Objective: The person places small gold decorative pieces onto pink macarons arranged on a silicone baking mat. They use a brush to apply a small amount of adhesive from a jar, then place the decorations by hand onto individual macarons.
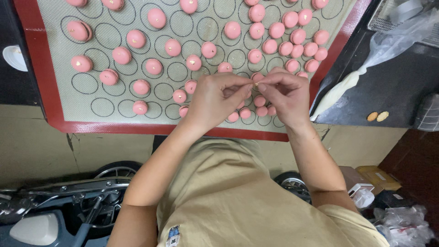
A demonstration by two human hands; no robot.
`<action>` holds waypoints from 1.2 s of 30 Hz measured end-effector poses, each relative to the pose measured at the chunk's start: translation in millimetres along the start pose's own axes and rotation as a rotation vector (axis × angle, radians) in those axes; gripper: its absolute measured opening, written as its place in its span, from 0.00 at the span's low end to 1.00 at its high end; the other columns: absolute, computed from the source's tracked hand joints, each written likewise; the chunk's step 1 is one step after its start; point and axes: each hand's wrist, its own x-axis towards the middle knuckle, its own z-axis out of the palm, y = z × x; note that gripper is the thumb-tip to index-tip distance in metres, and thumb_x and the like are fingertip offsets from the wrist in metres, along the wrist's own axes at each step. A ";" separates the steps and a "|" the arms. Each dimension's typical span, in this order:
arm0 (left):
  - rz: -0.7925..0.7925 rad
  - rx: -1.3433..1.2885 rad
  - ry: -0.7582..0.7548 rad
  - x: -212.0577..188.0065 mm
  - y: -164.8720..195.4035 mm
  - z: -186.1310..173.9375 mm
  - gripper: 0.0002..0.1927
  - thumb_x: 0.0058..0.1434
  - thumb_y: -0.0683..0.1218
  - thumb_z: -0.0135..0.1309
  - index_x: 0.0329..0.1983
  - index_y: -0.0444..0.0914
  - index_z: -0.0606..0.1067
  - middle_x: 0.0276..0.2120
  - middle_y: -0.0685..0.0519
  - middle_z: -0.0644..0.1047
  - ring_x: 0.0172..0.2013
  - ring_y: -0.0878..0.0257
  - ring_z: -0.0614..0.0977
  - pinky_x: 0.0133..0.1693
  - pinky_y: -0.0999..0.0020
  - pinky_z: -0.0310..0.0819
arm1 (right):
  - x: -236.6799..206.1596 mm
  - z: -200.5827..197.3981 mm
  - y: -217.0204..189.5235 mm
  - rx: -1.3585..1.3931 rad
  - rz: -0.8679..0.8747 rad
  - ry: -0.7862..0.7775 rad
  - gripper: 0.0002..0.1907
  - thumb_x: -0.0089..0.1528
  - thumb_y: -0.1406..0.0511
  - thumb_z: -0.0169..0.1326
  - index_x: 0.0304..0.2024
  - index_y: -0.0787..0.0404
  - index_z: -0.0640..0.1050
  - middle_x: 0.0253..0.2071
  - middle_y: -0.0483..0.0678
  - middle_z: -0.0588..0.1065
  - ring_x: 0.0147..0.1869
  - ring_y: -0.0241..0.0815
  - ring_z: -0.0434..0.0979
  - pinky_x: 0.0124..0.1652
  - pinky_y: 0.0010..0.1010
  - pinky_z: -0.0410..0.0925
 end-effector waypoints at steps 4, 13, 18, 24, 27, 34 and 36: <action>0.013 -0.017 0.008 -0.2 -3.4 -0.1 0.08 0.64 0.39 0.57 0.44 0.32 0.81 0.32 0.52 0.84 0.28 0.70 0.86 0.31 0.77 0.81 | 4.5 -8.7 10.0 0.392 0.110 -0.094 0.05 0.65 0.77 0.53 0.40 0.69 0.80 0.36 0.46 0.75 0.33 0.32 0.73 0.33 0.24 0.68; 0.023 -0.035 0.024 -1.5 -8.5 -0.5 0.08 0.64 0.39 0.56 0.43 0.31 0.80 0.33 0.52 0.84 0.30 0.69 0.86 0.33 0.76 0.82 | 27.1 -25.0 25.5 -0.412 -0.325 0.248 0.03 0.66 0.75 0.62 0.43 0.69 0.83 0.37 0.43 0.77 0.42 0.31 0.72 0.42 0.22 0.66; 0.023 -0.017 0.017 -1.7 -9.0 0.6 0.07 0.63 0.39 0.57 0.42 0.31 0.81 0.32 0.52 0.84 0.30 0.69 0.86 0.33 0.76 0.82 | 42.6 -22.8 31.9 -0.734 -0.514 0.367 0.04 0.63 0.74 0.66 0.40 0.65 0.83 0.35 0.45 0.75 0.39 0.38 0.72 0.37 0.28 0.66; 0.010 -0.025 0.017 -3.6 -8.7 0.5 0.07 0.64 0.40 0.56 0.42 0.31 0.81 0.33 0.52 0.84 0.30 0.69 0.86 0.32 0.76 0.81 | 49.6 -23.1 36.3 -1.135 -0.827 0.348 0.08 0.62 0.72 0.67 0.43 0.59 0.83 0.36 0.44 0.73 0.42 0.46 0.72 0.41 0.37 0.67; 0.027 -0.006 0.026 -4.1 -8.7 0.1 0.07 0.64 0.39 0.56 0.42 0.32 0.81 0.33 0.52 0.84 0.30 0.69 0.86 0.34 0.76 0.82 | 51.4 -24.1 38.5 -1.211 -0.865 0.333 0.09 0.61 0.70 0.67 0.44 0.58 0.82 0.36 0.44 0.73 0.40 0.46 0.71 0.40 0.37 0.67; 0.036 -0.029 0.024 -4.4 -9.8 -0.2 0.06 0.64 0.39 0.56 0.42 0.32 0.81 0.33 0.52 0.84 0.30 0.69 0.86 0.34 0.76 0.82 | 50.5 -23.3 38.0 -1.327 -0.919 0.312 0.10 0.63 0.68 0.66 0.46 0.57 0.82 0.38 0.44 0.72 0.41 0.45 0.72 0.41 0.37 0.66; 0.032 -0.022 0.019 -4.8 -10.1 -0.5 0.06 0.64 0.39 0.56 0.41 0.32 0.81 0.33 0.52 0.84 0.30 0.70 0.86 0.34 0.76 0.82 | 48.8 -22.7 37.0 -1.357 -0.918 0.297 0.11 0.62 0.68 0.66 0.47 0.57 0.82 0.38 0.44 0.72 0.40 0.45 0.71 0.39 0.37 0.65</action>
